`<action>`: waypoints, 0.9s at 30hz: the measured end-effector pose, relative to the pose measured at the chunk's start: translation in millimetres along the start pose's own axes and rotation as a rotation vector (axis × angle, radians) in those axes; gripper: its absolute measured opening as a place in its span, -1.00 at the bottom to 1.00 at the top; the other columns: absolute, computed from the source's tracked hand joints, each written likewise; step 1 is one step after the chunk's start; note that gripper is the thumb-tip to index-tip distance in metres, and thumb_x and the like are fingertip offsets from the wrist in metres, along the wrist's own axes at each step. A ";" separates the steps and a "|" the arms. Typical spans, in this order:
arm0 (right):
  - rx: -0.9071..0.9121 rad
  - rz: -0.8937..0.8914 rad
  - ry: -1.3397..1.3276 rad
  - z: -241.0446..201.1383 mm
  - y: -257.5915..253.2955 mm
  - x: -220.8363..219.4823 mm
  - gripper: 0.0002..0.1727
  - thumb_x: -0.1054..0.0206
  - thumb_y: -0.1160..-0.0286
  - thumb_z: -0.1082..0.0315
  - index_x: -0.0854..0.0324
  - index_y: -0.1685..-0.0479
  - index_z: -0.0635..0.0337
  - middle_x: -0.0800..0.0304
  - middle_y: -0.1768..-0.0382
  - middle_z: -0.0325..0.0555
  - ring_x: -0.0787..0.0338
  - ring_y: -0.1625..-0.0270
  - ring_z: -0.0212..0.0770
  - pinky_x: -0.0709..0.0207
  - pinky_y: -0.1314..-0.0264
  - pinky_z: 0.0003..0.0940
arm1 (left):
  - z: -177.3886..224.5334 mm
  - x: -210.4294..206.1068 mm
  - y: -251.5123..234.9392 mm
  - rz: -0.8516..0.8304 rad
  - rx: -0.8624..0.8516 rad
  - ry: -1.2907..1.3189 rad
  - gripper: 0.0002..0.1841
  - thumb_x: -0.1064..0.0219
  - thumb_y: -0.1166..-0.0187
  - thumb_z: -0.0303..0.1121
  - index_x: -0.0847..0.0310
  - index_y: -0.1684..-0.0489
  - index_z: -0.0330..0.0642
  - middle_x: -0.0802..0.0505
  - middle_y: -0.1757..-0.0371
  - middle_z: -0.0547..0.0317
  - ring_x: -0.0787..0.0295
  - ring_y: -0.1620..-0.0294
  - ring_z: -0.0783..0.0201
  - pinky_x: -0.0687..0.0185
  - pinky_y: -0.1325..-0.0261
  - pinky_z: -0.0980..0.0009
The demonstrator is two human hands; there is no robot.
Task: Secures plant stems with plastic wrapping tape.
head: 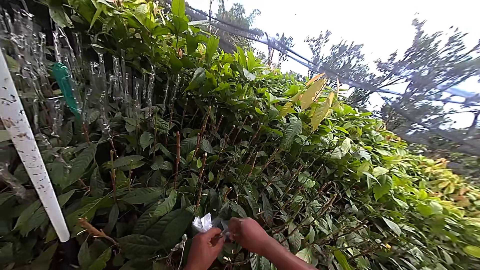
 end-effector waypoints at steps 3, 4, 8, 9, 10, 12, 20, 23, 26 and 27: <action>0.014 0.055 -0.060 -16.3 33.4 -10.8 -0.64 -0.28 -0.66 0.29 -0.71 -0.37 0.05 -0.87 -0.04 0.10 -0.84 -0.11 0.13 -0.61 -0.28 0.24 | -4.5 10.6 -7.1 0.065 0.113 0.066 -0.81 -0.47 -0.48 -0.23 -0.86 0.19 -0.15 -0.91 0.35 0.20 -0.84 0.40 0.34 -0.83 0.19 0.24; 0.070 0.037 -0.031 -33.5 51.5 -13.5 -0.59 -0.25 -0.67 0.34 -0.69 -0.46 -0.02 -0.88 -0.15 0.11 -0.85 -0.20 0.17 -0.60 -0.35 0.28 | -5.6 12.2 -9.7 0.063 0.151 0.101 -0.82 -0.48 -0.48 -0.24 -0.85 0.20 -0.15 -0.91 0.35 0.22 -0.86 0.40 0.37 -0.85 0.17 0.28; 0.217 -0.064 -0.239 -75.8 74.0 -6.9 -0.68 -0.27 -0.67 0.39 -0.72 -0.31 0.18 -0.88 0.06 0.12 -0.88 0.14 0.06 -0.73 -0.01 0.12 | 12.0 -2.2 -10.4 -0.089 0.099 0.000 -0.77 -0.43 -0.51 -0.21 -0.85 0.21 -0.21 -0.91 0.34 0.06 -0.88 0.29 0.14 -0.79 0.09 0.03; 0.193 -0.058 -0.394 -63.4 61.5 10.2 -0.68 -0.26 -0.67 0.40 -0.68 -0.31 0.24 -0.87 0.04 0.08 -0.86 0.21 -0.05 -0.75 0.13 -0.02 | 19.6 -8.2 -7.2 -0.130 0.046 -0.065 -0.74 -0.39 -0.52 -0.23 -0.83 0.22 -0.27 -0.89 0.35 -0.08 -0.89 0.27 -0.04 -0.75 0.09 -0.13; 0.158 -0.050 -0.491 -46.2 49.8 33.0 -0.63 -0.20 -0.70 0.40 -0.56 -0.43 0.23 -0.83 -0.09 0.06 -0.82 0.14 -0.14 -0.67 0.17 -0.16 | 20.6 -14.2 -4.1 -0.174 0.025 -0.118 -0.72 -0.39 -0.52 -0.20 -0.84 0.20 -0.29 -0.89 0.34 -0.13 -0.89 0.25 -0.11 -0.74 0.07 -0.20; 0.005 0.000 -0.238 -9.6 36.8 61.2 -0.55 -0.15 -0.77 0.35 -0.39 -0.60 0.16 -0.76 -0.34 0.05 -0.81 -0.14 -0.13 -0.66 -0.02 -0.14 | 19.7 -14.3 0.8 -0.154 -0.032 -0.132 -0.73 -0.39 -0.51 -0.17 -0.85 0.22 -0.20 -0.86 0.46 -0.02 -0.84 0.43 0.01 -0.74 0.24 -0.10; 0.111 -0.011 -0.245 -40.1 44.3 51.0 -0.59 -0.17 -0.74 0.41 -0.49 -0.54 0.18 -0.78 -0.29 0.04 -0.84 -0.07 -0.07 -0.70 -0.09 -0.04 | 32.4 -19.2 -0.4 -0.173 0.004 -0.107 -0.78 -0.41 -0.56 -0.28 -0.86 0.09 -0.24 -0.93 0.23 -0.09 -0.92 0.15 -0.08 -0.75 -0.05 -0.18; -0.099 0.018 0.125 -5.5 32.1 45.6 -0.52 -0.24 -0.65 0.37 -0.47 -0.56 0.10 -0.79 -0.23 0.21 -0.79 -0.28 0.26 -0.58 -0.29 0.36 | 27.3 -9.7 -6.3 -0.124 -0.021 -0.076 -0.75 -0.38 -0.57 -0.19 -0.87 0.08 -0.14 -0.92 0.31 0.07 -0.87 0.36 0.12 -0.79 0.14 -0.01; -0.095 0.081 0.109 -10.3 51.4 16.5 -0.65 -0.26 -0.68 0.27 -0.66 -0.37 0.07 -0.86 -0.10 0.14 -0.82 -0.22 0.19 -0.59 -0.33 0.27 | 22.3 1.9 -13.5 -0.029 0.019 -0.067 -0.75 -0.37 -0.60 -0.19 -0.86 0.02 -0.12 -0.93 0.29 0.13 -0.90 0.36 0.18 -0.83 0.14 0.03; -0.047 0.073 0.065 -19.4 63.0 10.4 -0.63 -0.26 -0.69 0.29 -0.69 -0.41 0.03 -0.86 -0.14 0.12 -0.83 -0.23 0.17 -0.58 -0.36 0.25 | 22.2 4.7 -15.9 -0.010 0.042 -0.069 -0.76 -0.36 -0.60 -0.21 -0.86 0.01 -0.12 -0.94 0.28 0.14 -0.91 0.34 0.19 -0.85 0.13 0.05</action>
Point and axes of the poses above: each hand's wrist, its own y-axis away from the middle knuckle, its own x-axis out of the back of the hand, z = x × y, the point moved 6 cm from there along -y, towards the middle knuckle
